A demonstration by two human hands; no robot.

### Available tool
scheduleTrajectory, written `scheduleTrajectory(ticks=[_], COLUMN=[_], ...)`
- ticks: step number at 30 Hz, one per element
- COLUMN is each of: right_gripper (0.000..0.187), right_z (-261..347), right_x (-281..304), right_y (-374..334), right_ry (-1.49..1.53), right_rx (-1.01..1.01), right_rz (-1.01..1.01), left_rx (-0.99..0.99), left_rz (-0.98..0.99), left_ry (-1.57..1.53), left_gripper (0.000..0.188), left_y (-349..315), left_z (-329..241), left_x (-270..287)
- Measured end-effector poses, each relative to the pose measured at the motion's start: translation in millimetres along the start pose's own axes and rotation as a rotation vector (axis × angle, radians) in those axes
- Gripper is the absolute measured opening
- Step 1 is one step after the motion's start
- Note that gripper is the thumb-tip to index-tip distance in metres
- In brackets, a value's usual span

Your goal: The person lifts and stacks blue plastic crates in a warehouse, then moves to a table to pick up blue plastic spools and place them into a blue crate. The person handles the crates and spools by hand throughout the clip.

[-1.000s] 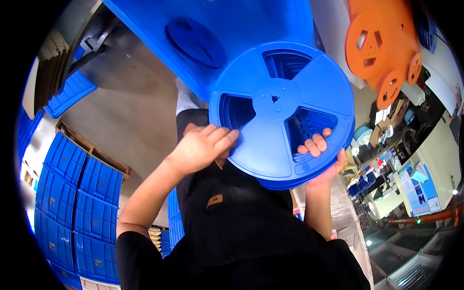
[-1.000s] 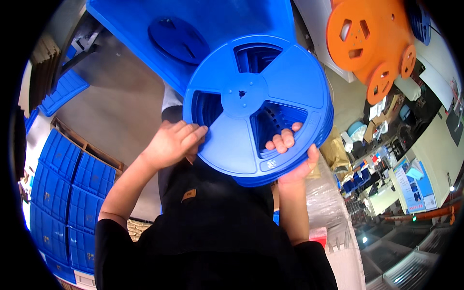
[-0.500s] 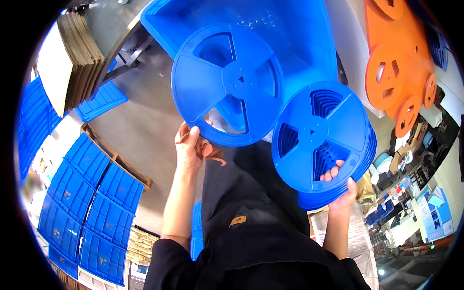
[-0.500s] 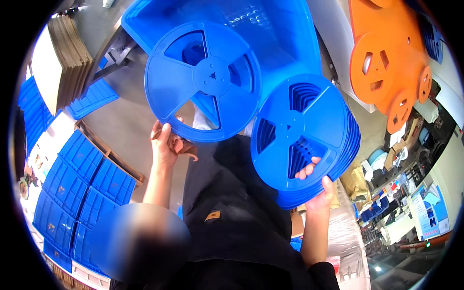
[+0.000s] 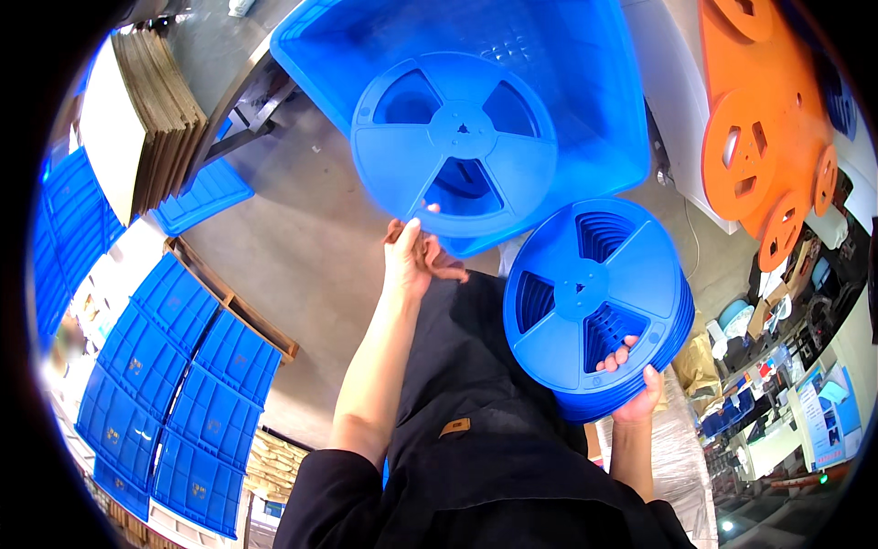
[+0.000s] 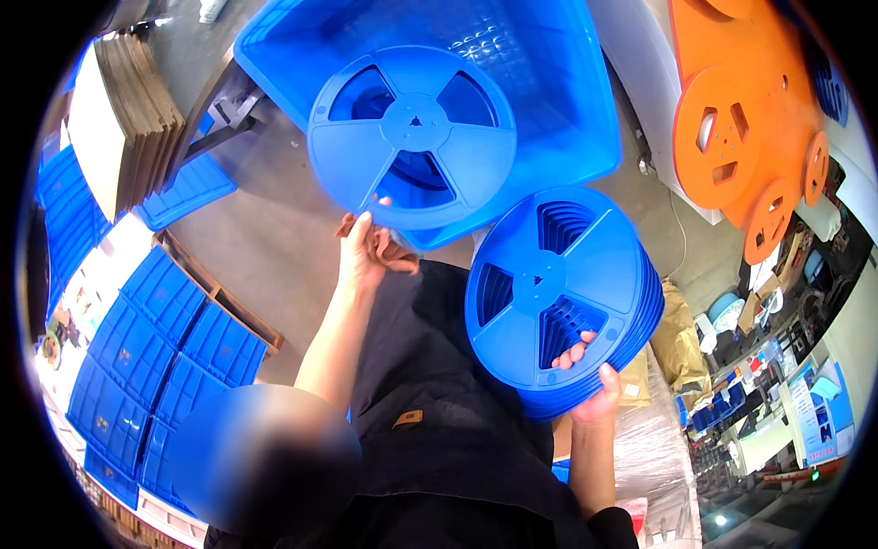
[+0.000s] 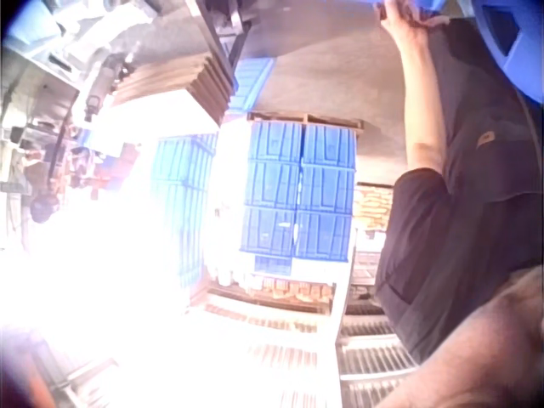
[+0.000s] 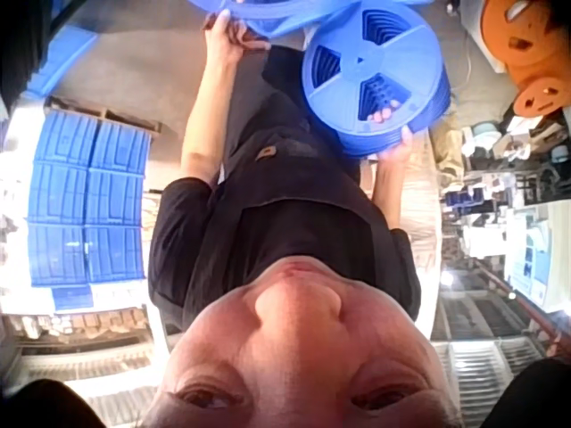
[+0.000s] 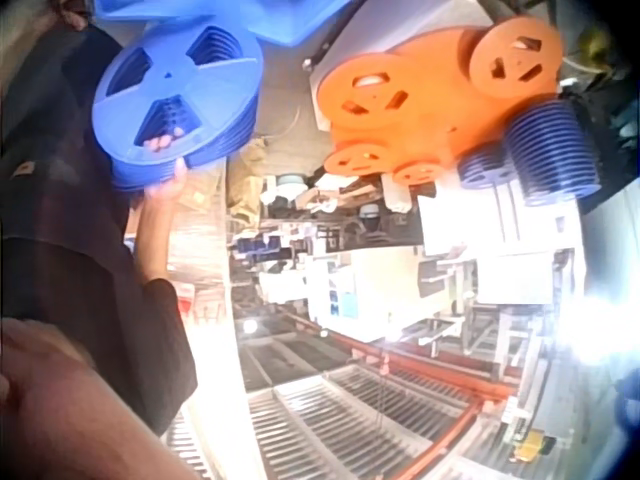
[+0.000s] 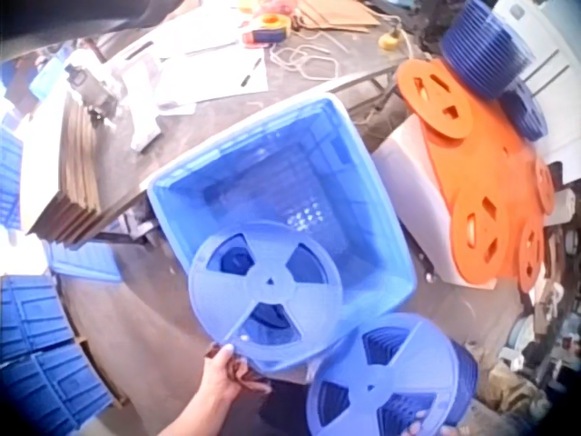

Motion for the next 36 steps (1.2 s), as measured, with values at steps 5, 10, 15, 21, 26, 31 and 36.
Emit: scheduleTrajectory(ticks=[5,10,15,21,26,31,36], right_gripper=[0.059,0.057,0.058,0.058,0.056,0.049,0.045], right_z=[-15,-25,-27,-25,-22,-17,2], right_x=[11,11,16,21,24,24,17], right_y=[-4,-9,-5,-3,-2,3,8], right_ry=[0.035,-0.023,-0.061,-0.081,-0.06,0.076,0.316], right_rx=[-0.057,-0.089,-0.106,-0.073,-0.036,0.023,0.061], right_rz=[0.078,0.085,0.072,0.067,0.046,0.134,0.209], left_rx=[0.035,-0.108,-0.145,-0.292,-0.287,-0.334,-0.262], left_rz=[-0.184,-0.488,-0.622,-0.751,-0.787,-0.689,-0.152], left_ry=[0.062,-0.057,0.097,0.384,0.51,0.744,0.814], left_gripper=[0.016,0.009,0.019,0.027,0.029,0.029,0.038], left_y=[67,119,152,154,128,63,-6], left_z=[30,50,43,8,4,20,51], left_x=[-4,19,22,21,0,-14,-54])
Point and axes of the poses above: each hand's wrist, its own y-axis towards the middle knuckle, its own x-axis out of the back of the hand, z = x × y, the point moved 7 cm from there along y, towards the middle knuckle, and after that the axes turned 15 degrees about x, right-handed, at the moved point
